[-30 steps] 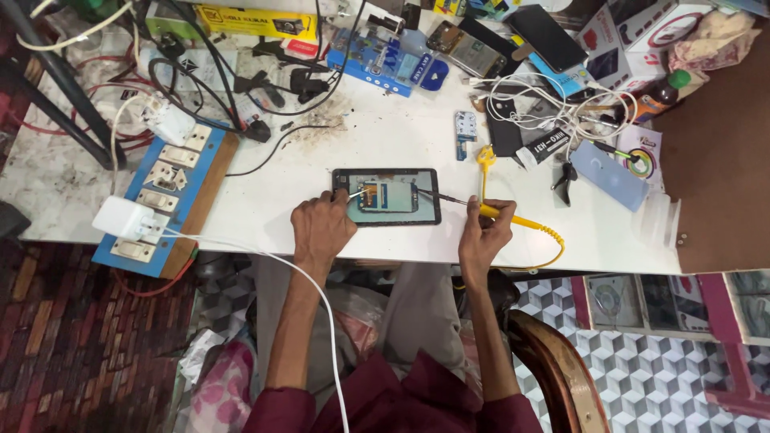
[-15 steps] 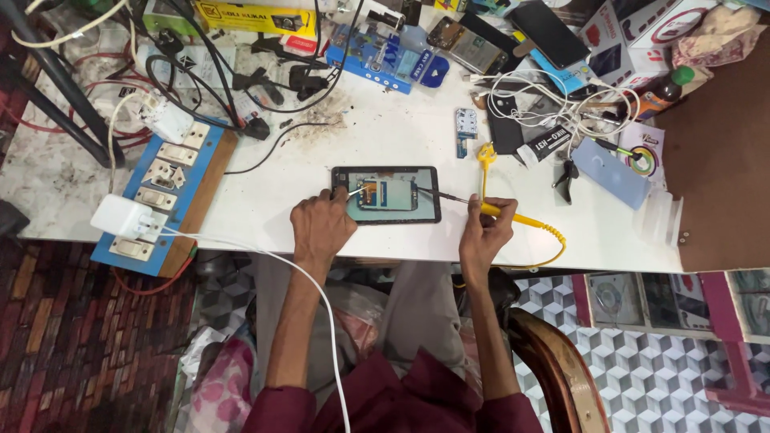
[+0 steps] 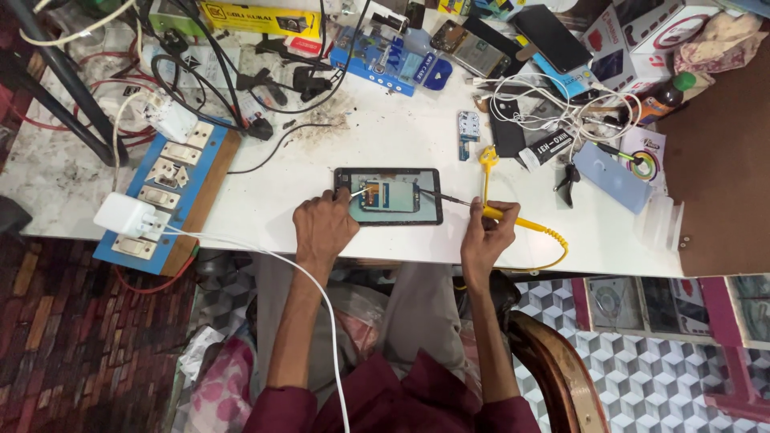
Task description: The person uses a soldering iron and tweezers to work on a small circuit board placed on a tablet. They repeatedly apply heat to specific points on the board while holding it steady with the tweezers.
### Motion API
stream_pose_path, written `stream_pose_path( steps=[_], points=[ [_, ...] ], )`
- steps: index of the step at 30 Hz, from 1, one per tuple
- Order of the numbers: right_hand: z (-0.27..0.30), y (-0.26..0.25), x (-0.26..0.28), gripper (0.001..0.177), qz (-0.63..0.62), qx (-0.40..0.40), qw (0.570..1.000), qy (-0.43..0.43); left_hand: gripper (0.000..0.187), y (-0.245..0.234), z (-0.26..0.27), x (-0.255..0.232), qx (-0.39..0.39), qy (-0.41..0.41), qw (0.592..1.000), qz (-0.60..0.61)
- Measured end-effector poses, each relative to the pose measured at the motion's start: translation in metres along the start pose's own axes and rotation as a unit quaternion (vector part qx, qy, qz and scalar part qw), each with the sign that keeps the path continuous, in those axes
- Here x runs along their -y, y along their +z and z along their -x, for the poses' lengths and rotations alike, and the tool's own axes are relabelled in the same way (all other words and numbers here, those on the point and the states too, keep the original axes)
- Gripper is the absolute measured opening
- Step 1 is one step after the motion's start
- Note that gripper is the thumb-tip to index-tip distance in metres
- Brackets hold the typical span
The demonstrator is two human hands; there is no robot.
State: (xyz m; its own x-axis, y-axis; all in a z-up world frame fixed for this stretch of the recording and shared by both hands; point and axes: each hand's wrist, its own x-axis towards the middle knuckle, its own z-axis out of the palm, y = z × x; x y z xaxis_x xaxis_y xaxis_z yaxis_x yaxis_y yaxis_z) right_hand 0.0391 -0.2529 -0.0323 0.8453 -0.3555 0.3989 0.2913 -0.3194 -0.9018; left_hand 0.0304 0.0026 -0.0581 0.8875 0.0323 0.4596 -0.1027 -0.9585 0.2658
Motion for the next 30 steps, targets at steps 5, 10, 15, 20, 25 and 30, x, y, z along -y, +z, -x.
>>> stream_pose_path(
  steps=[5,10,15,20,25,30],
  points=[
    [0.0011,-0.0007,-0.0057,0.023,-0.029,-0.015,0.999,0.019,0.018,0.0016,0.0,-0.0004,0.001,-0.002,1.0,-0.004],
    [0.0014,-0.0021,-0.0095,0.025,-0.046,-0.014,0.998,0.049,0.021,0.0039,0.0012,0.0004,0.0,-0.005,1.0,-0.006],
    [0.0019,-0.0012,-0.009,0.025,-0.049,0.007,0.998,0.036,0.022,0.0043,0.0006,0.0008,-0.001,-0.002,1.0,-0.008],
    [0.0031,-0.0016,-0.0083,0.021,-0.043,0.013,0.998,0.032,0.021,0.0052,0.0015,0.0005,-0.005,-0.005,1.0,-0.01],
    [0.0041,-0.0012,-0.0084,0.022,-0.068,-0.001,0.997,0.029,0.022,0.0053,0.0027,0.0014,0.0,-0.009,1.0,-0.015],
    [0.0037,-0.0028,-0.0105,0.021,-0.035,-0.009,0.999,0.023,0.021,0.0059,0.0012,0.0005,0.02,-0.012,1.0,-0.01]
  ],
)
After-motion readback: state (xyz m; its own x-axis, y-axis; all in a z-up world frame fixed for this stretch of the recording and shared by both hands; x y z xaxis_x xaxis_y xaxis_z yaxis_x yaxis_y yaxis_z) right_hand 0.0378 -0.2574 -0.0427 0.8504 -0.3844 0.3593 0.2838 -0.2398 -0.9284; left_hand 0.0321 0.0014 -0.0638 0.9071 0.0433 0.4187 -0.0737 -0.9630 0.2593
